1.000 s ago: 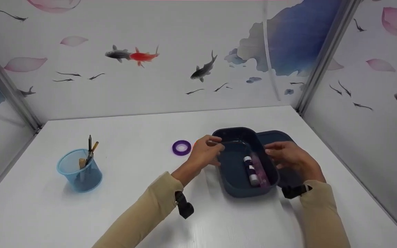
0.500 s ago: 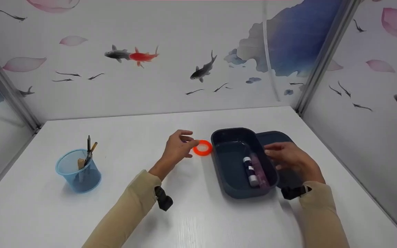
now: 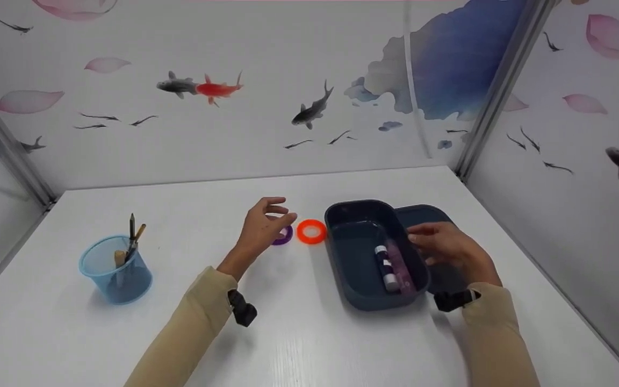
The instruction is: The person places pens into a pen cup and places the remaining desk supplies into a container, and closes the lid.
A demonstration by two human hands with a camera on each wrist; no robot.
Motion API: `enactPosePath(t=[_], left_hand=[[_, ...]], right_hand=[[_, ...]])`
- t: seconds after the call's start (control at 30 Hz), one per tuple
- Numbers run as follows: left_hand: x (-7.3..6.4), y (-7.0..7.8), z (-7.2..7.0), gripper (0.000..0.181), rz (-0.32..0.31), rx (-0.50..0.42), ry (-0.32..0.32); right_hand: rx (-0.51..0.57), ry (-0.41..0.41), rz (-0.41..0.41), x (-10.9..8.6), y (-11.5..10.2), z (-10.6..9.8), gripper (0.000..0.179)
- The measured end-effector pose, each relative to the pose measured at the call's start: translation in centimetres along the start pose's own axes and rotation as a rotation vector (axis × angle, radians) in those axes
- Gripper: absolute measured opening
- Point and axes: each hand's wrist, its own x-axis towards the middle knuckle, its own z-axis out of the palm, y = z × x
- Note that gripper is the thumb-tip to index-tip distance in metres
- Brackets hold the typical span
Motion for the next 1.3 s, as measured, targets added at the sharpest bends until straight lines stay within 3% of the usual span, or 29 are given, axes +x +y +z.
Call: enactPosePath(t=[0.27, 0.5, 0.7, 1.03, 1.3], left_hand=[[0.9, -1.9, -0.4, 0.052, 0.074, -0.036, 0.02], [1.4, -2.7, -0.4, 0.053, 0.123, 0.005, 0.03], [2.2, -4.2, -0.6, 0.052, 0.094, 0.086, 0.064], [3.5, -5.9, -1.0, 0.055, 0.024, 0.07, 0.102], [4.0, -7.1, -2.3, 0.072, -0.056, 0.057, 0.038]], right_hand=[[-0.015, 0.014, 0.02, 0.0, -0.1, 0.1, 0.057], [-0.019, 0.019, 0.024, 0.1, -0.3, 0.0, 0.057], [-0.015, 0.025, 0.027, 0.1, -0.1, 0.1, 0.055], [-0.016, 0.019, 0.014, -0.1, -0.1, 0.0, 0.054], [-0.004, 0.039, 0.033, 0.0, 0.0, 0.2, 0.055]])
